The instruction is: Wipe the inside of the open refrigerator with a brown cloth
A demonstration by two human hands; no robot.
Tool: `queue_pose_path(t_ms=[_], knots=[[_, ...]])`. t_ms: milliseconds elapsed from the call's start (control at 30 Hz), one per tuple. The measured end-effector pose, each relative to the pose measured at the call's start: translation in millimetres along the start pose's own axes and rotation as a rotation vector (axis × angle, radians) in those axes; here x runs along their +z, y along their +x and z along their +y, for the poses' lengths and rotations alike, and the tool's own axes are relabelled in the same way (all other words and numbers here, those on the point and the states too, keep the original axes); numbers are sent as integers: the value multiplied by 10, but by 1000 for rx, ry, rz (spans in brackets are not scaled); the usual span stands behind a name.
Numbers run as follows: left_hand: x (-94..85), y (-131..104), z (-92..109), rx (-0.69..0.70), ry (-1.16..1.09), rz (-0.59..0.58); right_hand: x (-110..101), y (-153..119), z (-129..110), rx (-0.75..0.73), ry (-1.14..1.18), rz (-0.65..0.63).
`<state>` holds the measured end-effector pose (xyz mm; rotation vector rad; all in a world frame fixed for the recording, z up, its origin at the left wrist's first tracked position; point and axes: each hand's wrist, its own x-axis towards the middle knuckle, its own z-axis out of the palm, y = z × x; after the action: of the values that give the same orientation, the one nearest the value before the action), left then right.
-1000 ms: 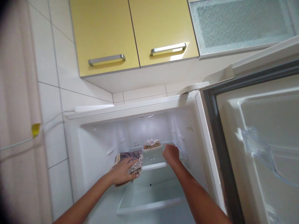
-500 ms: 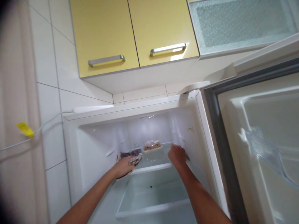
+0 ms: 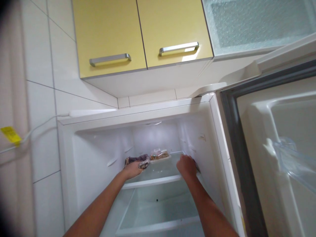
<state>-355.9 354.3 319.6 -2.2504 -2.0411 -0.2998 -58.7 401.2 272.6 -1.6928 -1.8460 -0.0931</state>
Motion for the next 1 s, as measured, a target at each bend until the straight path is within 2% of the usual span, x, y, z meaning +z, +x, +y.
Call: queue_pose_path(t_ms=[233,400,500,633,767,833,900,1000], knots=[[-99,-206,84,94,-58,-40,-46,-21,-14,7,2,-7],[-200,-620,102,191,-111,-52,-60,-43,-14,5,12,-24],[-333,-932,155,269,-107,-55,-73,-59,-23,9,14,-33],[-592,-1230,327,367,216,-65,-107,-79,-44,12,21,-33],[-830,-1380,407,403,523,18,-146,-104,-56,8,39,-27],[-915,-1463,350,343,664,56,-160,-117,-58,3,50,-25],[-962,-1565,259,215,773,80,-169,-128,-60,-4,61,-21],[-939,-1690,156,133,885,56,-173,-138,-63,-7,71,-17]])
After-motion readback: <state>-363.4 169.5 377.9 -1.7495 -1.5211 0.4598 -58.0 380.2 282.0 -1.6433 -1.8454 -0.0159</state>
